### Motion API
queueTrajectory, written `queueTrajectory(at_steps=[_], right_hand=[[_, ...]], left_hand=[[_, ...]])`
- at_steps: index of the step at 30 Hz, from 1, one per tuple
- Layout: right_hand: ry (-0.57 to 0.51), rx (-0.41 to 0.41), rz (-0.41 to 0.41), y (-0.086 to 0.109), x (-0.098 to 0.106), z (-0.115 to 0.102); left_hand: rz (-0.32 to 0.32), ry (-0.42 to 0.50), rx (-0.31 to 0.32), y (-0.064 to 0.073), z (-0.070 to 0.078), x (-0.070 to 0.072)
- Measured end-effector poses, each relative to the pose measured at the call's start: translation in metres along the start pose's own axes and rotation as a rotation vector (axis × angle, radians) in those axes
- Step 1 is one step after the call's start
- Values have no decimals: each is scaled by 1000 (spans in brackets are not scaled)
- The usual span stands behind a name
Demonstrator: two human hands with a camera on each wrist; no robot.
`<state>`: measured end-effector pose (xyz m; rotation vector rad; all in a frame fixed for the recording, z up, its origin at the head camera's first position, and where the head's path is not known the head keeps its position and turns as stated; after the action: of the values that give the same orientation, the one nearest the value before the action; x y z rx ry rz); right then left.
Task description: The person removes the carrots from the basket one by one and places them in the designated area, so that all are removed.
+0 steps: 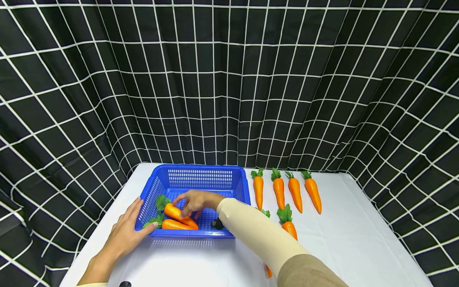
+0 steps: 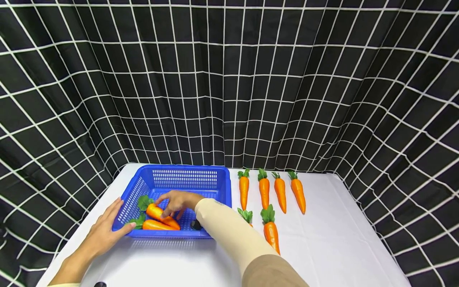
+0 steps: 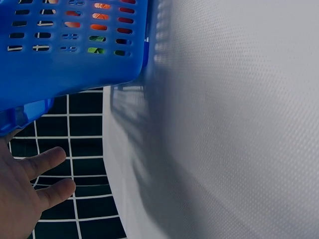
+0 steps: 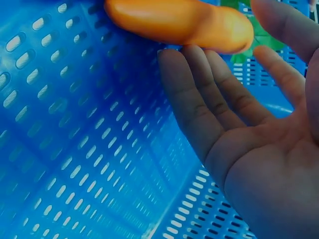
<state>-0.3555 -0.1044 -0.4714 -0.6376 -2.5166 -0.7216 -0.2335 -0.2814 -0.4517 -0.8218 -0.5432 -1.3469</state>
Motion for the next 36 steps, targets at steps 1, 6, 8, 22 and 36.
queueTrajectory(at_steps=[1, 6, 8, 22, 36], right_hand=[[12, -3, -1, -1, -1, 1], [58, -33, -21, -2, -4, 5], [62, -49, -30, -3, -5, 7], [183, -88, 13, -2, -9, 13], [-36, -81, 22, -3, -1, 11]], left_hand=[[1, 1, -1, 0, 0, 0], [5, 4, -5, 1, -1, -2], [3, 7, -3, 1, -2, -3], [11, 7, -1, 3, -1, -4], [4, -2, 12, -1, -3, -1]])
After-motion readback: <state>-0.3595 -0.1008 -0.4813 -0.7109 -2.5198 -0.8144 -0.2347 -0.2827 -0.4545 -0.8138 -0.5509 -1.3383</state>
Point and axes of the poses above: each hand's wrist, its own y-axis away from the middle knuckle, its own x-axis out of the back of the hand, z = x × y, the point moved 6 cm from there along -y, towards the middle knuckle, and after that the axes turned 8 degrees about y, right-handed, at the moved point
